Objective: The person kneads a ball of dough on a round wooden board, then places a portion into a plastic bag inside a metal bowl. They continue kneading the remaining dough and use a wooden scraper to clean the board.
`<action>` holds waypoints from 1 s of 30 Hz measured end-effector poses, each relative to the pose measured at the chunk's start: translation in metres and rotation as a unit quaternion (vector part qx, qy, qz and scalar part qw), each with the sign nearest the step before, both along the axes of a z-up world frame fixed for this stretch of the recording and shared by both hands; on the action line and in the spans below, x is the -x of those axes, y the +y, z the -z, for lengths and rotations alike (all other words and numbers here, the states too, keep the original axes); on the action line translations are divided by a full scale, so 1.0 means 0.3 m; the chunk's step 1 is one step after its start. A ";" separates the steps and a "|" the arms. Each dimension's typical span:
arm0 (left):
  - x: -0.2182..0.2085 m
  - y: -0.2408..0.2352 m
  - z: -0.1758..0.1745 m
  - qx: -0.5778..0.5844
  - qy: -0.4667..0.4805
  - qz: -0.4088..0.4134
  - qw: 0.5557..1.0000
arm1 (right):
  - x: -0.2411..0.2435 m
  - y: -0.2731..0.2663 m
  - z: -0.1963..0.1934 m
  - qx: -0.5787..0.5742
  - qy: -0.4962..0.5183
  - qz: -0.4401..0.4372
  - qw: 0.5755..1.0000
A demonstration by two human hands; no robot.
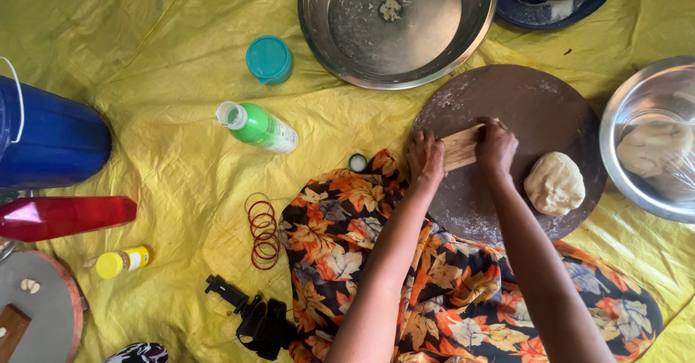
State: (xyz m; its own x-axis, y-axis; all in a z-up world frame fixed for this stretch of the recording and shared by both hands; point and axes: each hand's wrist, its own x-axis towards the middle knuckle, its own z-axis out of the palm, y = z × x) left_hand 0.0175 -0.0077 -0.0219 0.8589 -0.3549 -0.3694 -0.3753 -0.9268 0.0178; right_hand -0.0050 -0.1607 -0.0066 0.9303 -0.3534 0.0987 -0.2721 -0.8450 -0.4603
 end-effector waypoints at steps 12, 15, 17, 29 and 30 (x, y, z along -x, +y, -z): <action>0.016 -0.011 0.018 0.001 -0.044 0.008 0.999 | 0.003 0.013 -0.083 -0.263 0.055 -0.144 0.952; 0.020 -0.013 0.036 -0.007 -0.039 0.000 0.999 | 0.004 -0.010 -0.088 -0.227 0.000 -0.118 0.967; 0.017 -0.017 0.039 -0.001 -0.022 -0.016 1.000 | 0.011 0.006 -0.084 -0.144 -0.010 -0.120 0.982; 0.003 -0.007 0.008 0.035 -0.038 -0.022 0.998 | 0.093 0.171 0.031 0.001 -0.059 -0.093 0.994; 0.007 -0.009 0.011 0.028 -0.029 -0.020 0.999 | 0.099 0.165 0.030 0.009 -0.036 -0.078 0.996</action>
